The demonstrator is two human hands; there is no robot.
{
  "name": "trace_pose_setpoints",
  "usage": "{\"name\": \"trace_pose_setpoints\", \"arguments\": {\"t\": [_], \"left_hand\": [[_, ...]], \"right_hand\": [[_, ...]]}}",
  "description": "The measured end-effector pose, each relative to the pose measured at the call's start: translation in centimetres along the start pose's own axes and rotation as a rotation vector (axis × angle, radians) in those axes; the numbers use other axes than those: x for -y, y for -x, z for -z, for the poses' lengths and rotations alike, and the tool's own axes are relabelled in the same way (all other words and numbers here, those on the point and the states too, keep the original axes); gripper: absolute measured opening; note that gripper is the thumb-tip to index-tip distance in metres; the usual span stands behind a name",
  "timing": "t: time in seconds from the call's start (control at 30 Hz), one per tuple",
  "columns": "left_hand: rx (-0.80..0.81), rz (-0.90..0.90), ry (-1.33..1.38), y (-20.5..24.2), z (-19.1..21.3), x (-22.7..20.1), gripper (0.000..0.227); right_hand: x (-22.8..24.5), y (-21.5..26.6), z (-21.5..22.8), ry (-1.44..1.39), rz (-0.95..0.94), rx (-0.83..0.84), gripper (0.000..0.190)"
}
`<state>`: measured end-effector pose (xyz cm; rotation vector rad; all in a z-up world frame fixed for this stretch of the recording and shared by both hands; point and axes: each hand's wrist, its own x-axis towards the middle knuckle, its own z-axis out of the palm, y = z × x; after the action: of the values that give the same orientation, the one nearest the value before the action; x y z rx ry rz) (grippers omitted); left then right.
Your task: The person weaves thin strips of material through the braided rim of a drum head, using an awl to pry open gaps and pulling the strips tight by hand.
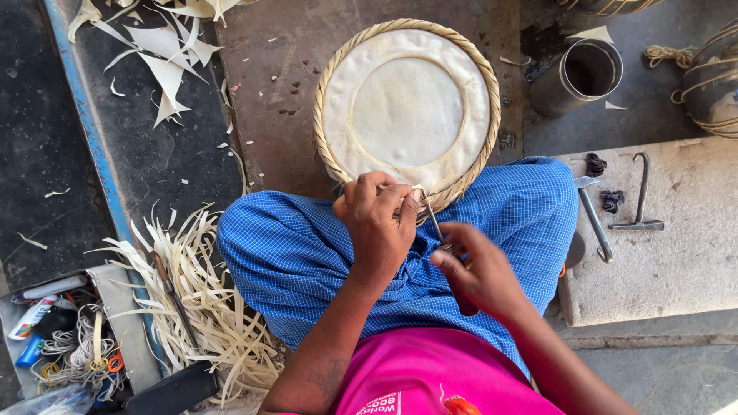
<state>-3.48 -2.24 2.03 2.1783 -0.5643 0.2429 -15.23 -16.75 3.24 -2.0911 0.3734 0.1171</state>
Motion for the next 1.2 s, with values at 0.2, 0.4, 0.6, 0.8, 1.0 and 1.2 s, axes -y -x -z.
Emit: {"name": "trace_pose_setpoints", "arguments": {"t": [0.2,0.4,0.6,0.8,1.0,1.2], "left_hand": [[0.039,0.119,0.11,0.5,-0.9,0.4,0.013],[0.024,0.138,0.115,0.8,-1.7,0.9,0.014],[-0.011,0.124,0.095,1.0,-2.5,1.3,0.015],[-0.048,0.094,0.061,1.2,-2.8,1.1,0.015],[-0.052,0.072,0.034,1.9,-3.4,0.5,0.013],[-0.078,-0.033,0.003,2.8,-3.7,0.6,0.013]], "right_hand": [[-3.7,0.6,-3.2,-0.618,-0.293,0.245,0.034],[-5.8,0.3,-3.3,-0.821,-0.228,0.309,0.032],[-6.2,0.1,-3.9,-0.826,-0.21,0.312,0.031],[-6.7,0.3,-4.3,-0.806,-0.202,0.28,0.032],[-5.0,0.3,-5.1,-0.608,-0.27,0.171,0.033],[-4.3,0.8,-5.2,-0.088,-0.217,0.036,0.037]]}}
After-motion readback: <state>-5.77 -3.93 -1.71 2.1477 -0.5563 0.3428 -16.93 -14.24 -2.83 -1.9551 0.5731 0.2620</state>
